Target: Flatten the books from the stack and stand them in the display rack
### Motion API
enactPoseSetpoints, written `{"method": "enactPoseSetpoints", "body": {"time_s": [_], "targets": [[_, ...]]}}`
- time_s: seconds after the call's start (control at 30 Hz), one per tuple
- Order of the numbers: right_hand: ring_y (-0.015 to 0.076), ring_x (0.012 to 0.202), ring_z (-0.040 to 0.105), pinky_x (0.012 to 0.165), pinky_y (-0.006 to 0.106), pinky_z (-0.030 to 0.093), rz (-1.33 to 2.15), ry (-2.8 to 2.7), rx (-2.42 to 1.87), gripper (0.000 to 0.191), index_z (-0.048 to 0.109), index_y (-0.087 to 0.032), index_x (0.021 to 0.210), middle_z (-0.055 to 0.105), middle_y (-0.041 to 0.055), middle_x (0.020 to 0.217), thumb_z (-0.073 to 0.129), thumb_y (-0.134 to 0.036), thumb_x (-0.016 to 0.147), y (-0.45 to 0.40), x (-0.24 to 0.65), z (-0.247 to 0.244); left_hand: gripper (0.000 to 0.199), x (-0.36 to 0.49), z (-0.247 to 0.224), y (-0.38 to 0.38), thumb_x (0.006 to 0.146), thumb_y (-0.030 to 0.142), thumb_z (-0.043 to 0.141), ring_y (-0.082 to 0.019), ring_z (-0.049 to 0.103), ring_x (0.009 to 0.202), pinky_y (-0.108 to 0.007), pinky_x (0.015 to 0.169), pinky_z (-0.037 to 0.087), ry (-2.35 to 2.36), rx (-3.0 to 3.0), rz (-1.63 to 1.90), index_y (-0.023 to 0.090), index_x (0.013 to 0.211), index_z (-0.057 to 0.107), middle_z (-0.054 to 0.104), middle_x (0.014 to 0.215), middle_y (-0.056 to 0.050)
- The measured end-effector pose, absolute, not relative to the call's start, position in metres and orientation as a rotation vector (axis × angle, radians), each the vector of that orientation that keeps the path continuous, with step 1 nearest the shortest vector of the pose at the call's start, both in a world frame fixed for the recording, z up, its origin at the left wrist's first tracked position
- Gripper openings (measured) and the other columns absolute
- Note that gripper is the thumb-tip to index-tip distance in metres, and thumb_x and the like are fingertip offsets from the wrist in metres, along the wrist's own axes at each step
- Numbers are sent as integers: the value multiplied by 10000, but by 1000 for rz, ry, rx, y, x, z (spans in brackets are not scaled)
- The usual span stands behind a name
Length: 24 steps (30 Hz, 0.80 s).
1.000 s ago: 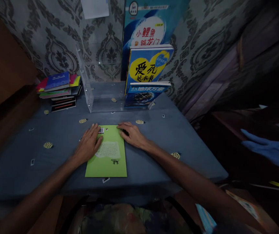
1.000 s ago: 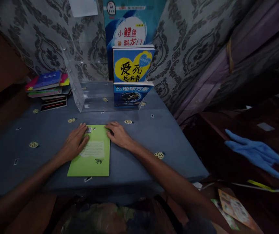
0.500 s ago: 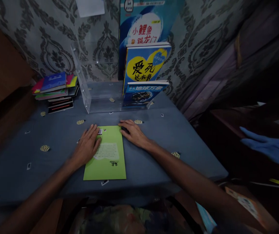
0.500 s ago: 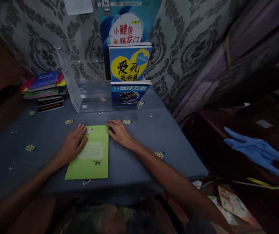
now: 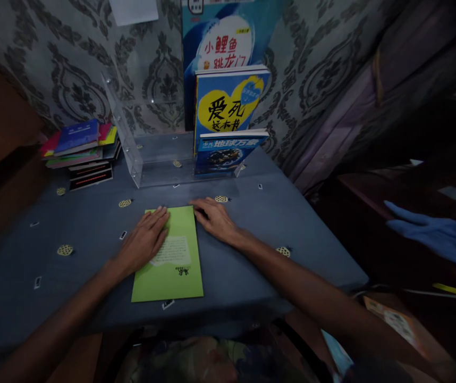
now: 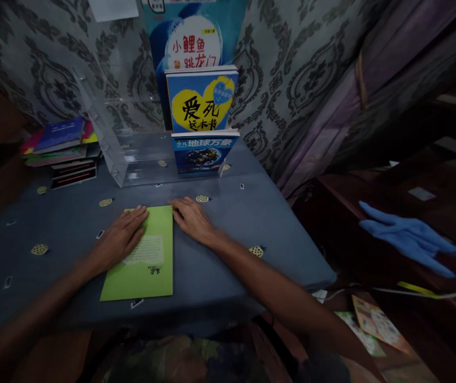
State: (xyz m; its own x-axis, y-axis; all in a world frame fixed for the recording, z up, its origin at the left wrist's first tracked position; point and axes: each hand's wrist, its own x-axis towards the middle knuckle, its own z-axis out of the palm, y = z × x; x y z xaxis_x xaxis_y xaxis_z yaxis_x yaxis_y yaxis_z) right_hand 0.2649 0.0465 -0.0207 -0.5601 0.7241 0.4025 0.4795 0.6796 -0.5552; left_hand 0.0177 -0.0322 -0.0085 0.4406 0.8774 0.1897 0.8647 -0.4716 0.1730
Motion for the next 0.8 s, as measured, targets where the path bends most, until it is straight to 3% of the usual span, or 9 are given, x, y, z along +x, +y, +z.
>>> {"method": "enactPoseSetpoints", "body": {"time_s": [0.13, 0.37, 0.6, 0.8], "targets": [[251, 912, 588, 850, 387, 496, 535, -2247, -950, 385, 624, -185, 1298, 693, 69, 890, 477, -126, 947, 45, 265, -19, 510, 25, -5, -28, 1066, 395, 296, -253, 392, 1479, -492, 1220, 337, 1523, 2658, 373, 156, 1487, 457, 449, 1575, -113], [255, 959, 591, 902, 428, 508, 570, -2218, -924, 497, 495, -209, 1444, 702, 68, 938, 438, -144, 954, 39, 265, -17, 510, 36, -3, -21, 1073, 392, 297, -242, 387, 1481, -479, 1224, 327, 1458, 2700, 334, 146, 1493, 449, 442, 1578, -123], [256, 1043, 612, 954, 460, 502, 654, -2201, -888, 568, 431, -235, 1499, 722, 76, 1097, 446, -148, 937, 36, 265, -15, 509, 48, -5, -14, 1079, 392, 277, -229, 372, 1490, -491, 1227, 300, 1424, 2742, 317, 183, 1522, 415, 446, 1578, -107], [260, 1090, 618, 998, 487, 478, 662, -2207, -910, 535, 453, -219, 1477, 727, 87, 1114, 449, -167, 944, 37, 266, -15, 530, 56, -6, -8, 1082, 412, 267, -225, 362, 1495, -493, 1234, 277, 1358, 2747, 324, 208, 1562, 355, 425, 1591, -101]]}}
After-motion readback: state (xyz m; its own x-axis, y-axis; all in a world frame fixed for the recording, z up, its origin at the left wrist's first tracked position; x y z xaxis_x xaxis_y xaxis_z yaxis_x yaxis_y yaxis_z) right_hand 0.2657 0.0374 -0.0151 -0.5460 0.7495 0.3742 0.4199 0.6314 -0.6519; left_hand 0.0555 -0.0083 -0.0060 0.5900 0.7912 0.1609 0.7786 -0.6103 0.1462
